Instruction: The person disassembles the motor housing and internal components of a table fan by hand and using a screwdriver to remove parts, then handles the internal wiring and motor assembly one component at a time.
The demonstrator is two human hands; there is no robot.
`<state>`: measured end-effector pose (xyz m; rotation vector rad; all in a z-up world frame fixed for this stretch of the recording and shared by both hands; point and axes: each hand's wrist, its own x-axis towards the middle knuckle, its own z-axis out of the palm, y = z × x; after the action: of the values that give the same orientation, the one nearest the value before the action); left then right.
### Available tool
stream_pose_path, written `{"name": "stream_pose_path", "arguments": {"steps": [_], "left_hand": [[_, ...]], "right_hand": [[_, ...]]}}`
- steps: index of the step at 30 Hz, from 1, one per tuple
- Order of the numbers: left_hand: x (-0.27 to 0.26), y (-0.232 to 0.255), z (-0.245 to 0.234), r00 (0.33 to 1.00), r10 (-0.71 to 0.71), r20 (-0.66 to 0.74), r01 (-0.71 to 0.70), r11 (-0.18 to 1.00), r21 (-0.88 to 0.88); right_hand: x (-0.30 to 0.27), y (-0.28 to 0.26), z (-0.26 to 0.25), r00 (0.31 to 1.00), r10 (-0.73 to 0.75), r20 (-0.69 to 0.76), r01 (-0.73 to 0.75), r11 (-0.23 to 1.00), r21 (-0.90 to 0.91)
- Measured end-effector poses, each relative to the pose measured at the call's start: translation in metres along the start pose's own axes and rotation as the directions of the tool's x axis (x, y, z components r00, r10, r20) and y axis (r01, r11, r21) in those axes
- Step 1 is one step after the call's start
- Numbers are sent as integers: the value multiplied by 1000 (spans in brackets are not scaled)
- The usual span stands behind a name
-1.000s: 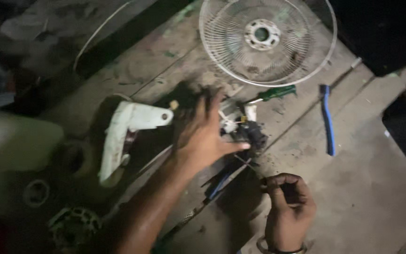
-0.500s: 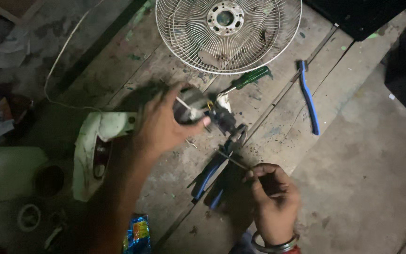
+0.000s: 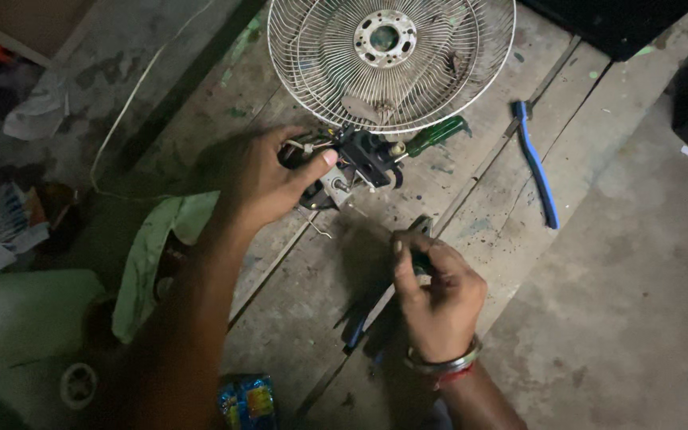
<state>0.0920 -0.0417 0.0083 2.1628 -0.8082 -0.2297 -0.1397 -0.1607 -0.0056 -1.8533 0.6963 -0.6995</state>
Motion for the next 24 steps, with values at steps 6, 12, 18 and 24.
{"name": "stream_pose_path", "arguments": {"steps": [6,12,18,24], "left_hand": [[-2,5,0,992,-123,27,123,992,-8],[-2,4,0,995,-100,-20,101,990,100],[-4,7,-1,997,-61,-53,64,996,57],[-6,11,-4,952,-300,54,298,953,49]], "right_hand": [[7,-8,0,998,-41,44,43,999,-34],[10,4,12,993,-3,117,1,1000,17],[38,31,21,945,159,286,-227,948,222],[48,23,12,934,87,346,-121,990,78]]}}
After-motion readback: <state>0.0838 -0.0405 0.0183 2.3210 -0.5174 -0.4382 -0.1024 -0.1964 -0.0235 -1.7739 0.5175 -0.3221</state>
